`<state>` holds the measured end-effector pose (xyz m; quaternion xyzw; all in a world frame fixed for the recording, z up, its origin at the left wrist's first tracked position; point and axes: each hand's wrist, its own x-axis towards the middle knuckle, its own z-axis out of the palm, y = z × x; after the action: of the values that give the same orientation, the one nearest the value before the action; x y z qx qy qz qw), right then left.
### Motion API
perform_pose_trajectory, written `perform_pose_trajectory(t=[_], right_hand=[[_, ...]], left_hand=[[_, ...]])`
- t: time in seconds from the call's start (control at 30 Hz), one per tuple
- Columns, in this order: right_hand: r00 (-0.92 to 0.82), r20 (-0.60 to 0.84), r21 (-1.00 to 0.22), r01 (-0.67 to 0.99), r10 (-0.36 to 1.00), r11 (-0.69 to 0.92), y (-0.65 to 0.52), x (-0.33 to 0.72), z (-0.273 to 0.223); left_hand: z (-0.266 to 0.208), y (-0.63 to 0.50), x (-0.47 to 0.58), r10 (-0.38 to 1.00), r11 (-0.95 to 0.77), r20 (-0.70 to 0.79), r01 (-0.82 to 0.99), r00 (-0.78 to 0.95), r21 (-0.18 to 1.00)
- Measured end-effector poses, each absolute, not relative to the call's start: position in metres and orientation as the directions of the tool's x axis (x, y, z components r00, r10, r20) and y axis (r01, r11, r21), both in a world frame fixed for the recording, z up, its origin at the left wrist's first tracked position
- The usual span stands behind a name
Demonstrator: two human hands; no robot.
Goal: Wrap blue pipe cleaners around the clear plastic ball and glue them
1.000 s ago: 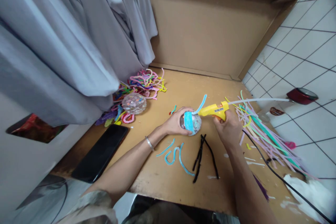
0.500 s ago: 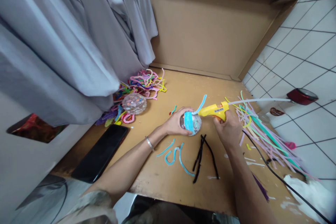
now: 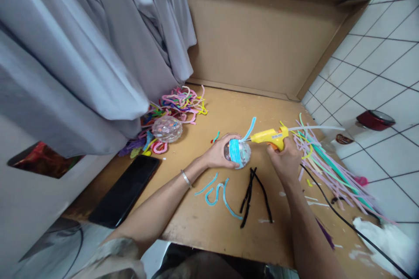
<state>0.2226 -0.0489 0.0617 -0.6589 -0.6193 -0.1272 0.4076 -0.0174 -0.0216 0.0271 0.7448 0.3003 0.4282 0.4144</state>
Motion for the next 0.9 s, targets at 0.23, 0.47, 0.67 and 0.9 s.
perform_pose_trajectory(t=[0.23,0.47,0.67,0.9], right_hand=[[0.247,0.680,-0.326,0.945,0.690,-0.017,-0.025,0.256,0.027],[0.251,0.546,-0.175,0.967,0.799,-0.184,-0.023,0.261,0.008],[0.034,0.640,-0.338,0.910,0.767,0.241,-0.047,0.223,0.054],[-0.237,0.655,-0.470,0.616,0.718,0.632,-0.082,0.177,0.083]], left_hand=[[0.028,-0.022,-0.018,0.809,-0.461,0.371,0.102,0.456,0.881],[0.026,-0.021,-0.017,0.783,-0.512,0.412,0.104,0.466,0.853],[0.029,-0.021,-0.015,0.751,-0.562,0.439,0.127,0.493,0.817],[0.029,-0.022,-0.015,0.719,-0.610,0.473,0.136,0.510,0.781]])
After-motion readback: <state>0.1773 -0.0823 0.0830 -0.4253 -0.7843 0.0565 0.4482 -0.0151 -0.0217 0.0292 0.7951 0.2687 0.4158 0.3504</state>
